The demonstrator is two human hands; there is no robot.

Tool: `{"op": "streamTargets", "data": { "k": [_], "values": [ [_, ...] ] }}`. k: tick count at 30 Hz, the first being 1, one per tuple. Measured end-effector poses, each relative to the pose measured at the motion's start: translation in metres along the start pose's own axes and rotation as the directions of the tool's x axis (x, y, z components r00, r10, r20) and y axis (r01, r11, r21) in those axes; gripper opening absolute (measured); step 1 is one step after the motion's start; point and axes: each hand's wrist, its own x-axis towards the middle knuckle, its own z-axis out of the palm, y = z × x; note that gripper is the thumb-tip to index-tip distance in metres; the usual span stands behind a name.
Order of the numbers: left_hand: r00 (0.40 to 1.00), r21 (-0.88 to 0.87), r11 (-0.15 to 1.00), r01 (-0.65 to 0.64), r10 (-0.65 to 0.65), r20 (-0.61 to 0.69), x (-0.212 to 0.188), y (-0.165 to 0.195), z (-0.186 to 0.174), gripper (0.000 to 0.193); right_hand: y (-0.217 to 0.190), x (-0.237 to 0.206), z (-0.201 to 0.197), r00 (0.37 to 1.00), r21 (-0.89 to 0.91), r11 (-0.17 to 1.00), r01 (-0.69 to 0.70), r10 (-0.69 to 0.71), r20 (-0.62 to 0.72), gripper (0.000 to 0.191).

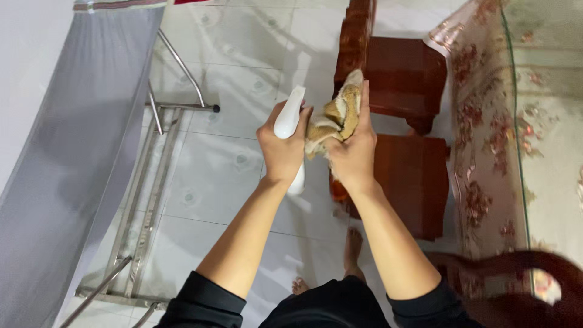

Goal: The person cleans a wooden dining chair by spraying a cleaning solution and wiping the backrest and seat with a cloth. The person moves around the chair to clean different sides and then proceeds to clean a second chair in the same manner.

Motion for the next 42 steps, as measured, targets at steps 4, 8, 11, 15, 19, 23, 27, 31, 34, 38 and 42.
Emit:
{"op": "streamTargets", "data": {
  "k": [4,8,11,15,19,23,27,31,34,38,42],
  "values": [
    [0.987,0.004,0.987,0.161,-0.161,0.03,-0.039,0.004,-0.032,0.015,0.001,-0.022,-0.015,0.975,0.161,0.969,-0.187,0.204,-0.094,0.032],
    [0.943,-0.102,0.938,0.331,-0.324,0.083,-0.067,0.009,-0.06,0.014,-0.009,-0.021,-0.021,0.96,0.215,0.944,-0.251,0.271,-0.072,0.027],
    [0.965,-0.096,0.963,0.25,-0.24,0.103,-0.084,0.017,-0.071,0.014,-0.016,-0.009,-0.014,0.992,0.108,0.987,-0.118,0.121,-0.021,0.051],
    [0.975,-0.108,0.974,0.2,-0.187,0.123,-0.1,0.027,-0.082,0.015,-0.02,-0.007,-0.02,0.939,0.216,0.919,-0.329,0.344,-0.033,0.04],
    [0.934,-0.227,0.91,0.347,-0.313,0.173,-0.108,0.035,-0.089,0.012,-0.014,-0.035,-0.026,0.98,0.093,0.98,-0.174,0.182,-0.079,0.032],
    [0.925,-0.16,0.915,0.371,-0.349,0.15,-0.12,0.043,-0.088,0.014,-0.003,-0.055,-0.01,0.973,-0.171,0.958,-0.229,0.219,-0.076,0.041],
    [0.915,-0.164,0.904,0.394,-0.368,0.167,-0.124,0.045,-0.085,0.015,-0.002,-0.045,-0.01,0.851,0.131,0.844,-0.52,0.525,0.003,0.034],
    [0.908,-0.177,0.895,0.408,-0.379,0.179,-0.133,0.042,-0.082,0.017,-0.004,-0.029,-0.024,0.781,0.152,0.775,-0.614,0.624,-0.027,0.024],
    [0.888,-0.081,0.892,0.445,-0.428,0.166,-0.136,0.039,-0.078,0.018,0.0,-0.022,-0.033,0.75,0.129,0.747,-0.653,0.66,-0.028,0.021],
    [0.897,-0.103,0.897,0.429,-0.411,0.163,-0.136,0.039,-0.071,0.017,0.006,-0.021,-0.057,0.785,0.172,0.766,-0.619,0.611,0.101,0.019],
    [0.89,-0.088,0.893,0.442,-0.424,0.166,-0.137,0.042,-0.064,0.016,0.005,-0.04,-0.062,0.799,0.02,0.802,-0.597,0.592,0.102,0.022]
  ]
}}
